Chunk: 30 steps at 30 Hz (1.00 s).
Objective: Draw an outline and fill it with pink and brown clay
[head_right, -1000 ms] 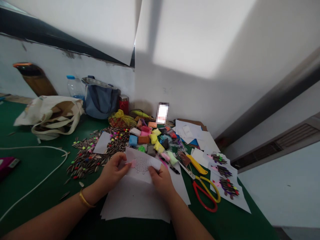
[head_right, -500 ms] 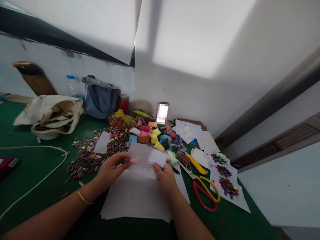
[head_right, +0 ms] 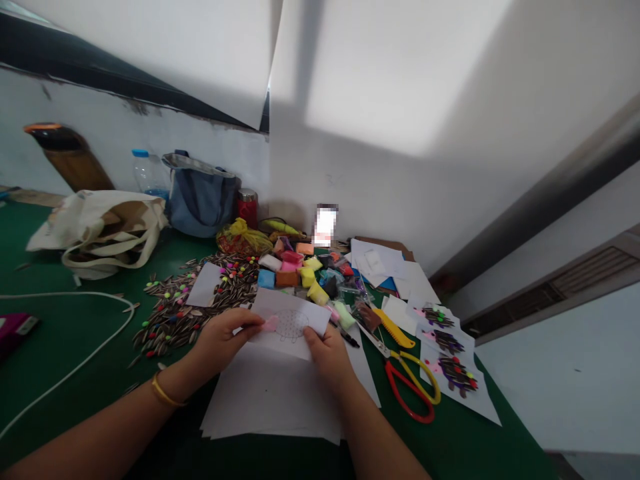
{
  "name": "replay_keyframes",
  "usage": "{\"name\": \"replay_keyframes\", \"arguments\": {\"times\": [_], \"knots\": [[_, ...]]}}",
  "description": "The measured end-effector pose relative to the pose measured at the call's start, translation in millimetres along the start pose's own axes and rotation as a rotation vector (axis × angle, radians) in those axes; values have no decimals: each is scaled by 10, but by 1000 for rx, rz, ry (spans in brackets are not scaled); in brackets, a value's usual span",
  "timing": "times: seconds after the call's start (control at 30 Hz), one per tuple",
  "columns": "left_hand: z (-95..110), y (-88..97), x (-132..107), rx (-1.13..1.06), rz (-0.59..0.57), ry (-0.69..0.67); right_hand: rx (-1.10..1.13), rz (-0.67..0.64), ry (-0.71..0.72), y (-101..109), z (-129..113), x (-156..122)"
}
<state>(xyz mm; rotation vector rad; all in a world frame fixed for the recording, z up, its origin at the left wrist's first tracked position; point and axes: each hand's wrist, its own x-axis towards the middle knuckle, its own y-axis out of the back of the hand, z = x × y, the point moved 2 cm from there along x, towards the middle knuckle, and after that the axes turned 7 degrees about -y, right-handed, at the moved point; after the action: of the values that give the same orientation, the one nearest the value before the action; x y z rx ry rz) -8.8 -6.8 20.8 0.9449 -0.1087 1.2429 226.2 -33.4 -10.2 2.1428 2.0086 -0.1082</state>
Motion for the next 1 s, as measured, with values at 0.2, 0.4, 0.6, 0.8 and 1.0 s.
{"name": "replay_keyframes", "arguments": {"times": [0.2, 0.4, 0.6, 0.8, 1.0], "knots": [[-40, -18, -14, 13, -36, 28, -15, -4, -11, 17, -14, 4], [-30, -41, -17, 29, -79, 6, -20, -3, -31, -8, -51, -14], [-37, -51, -21, -11, -23, 43, -16, -11, -15, 8, -28, 3], [-7, -63, -12, -28, -43, 45, 10, -32, -25, 5, -4, -3], [-28, -74, -17, -64, -65, 123, -15, -31, -32, 17, 16, 21]]}}
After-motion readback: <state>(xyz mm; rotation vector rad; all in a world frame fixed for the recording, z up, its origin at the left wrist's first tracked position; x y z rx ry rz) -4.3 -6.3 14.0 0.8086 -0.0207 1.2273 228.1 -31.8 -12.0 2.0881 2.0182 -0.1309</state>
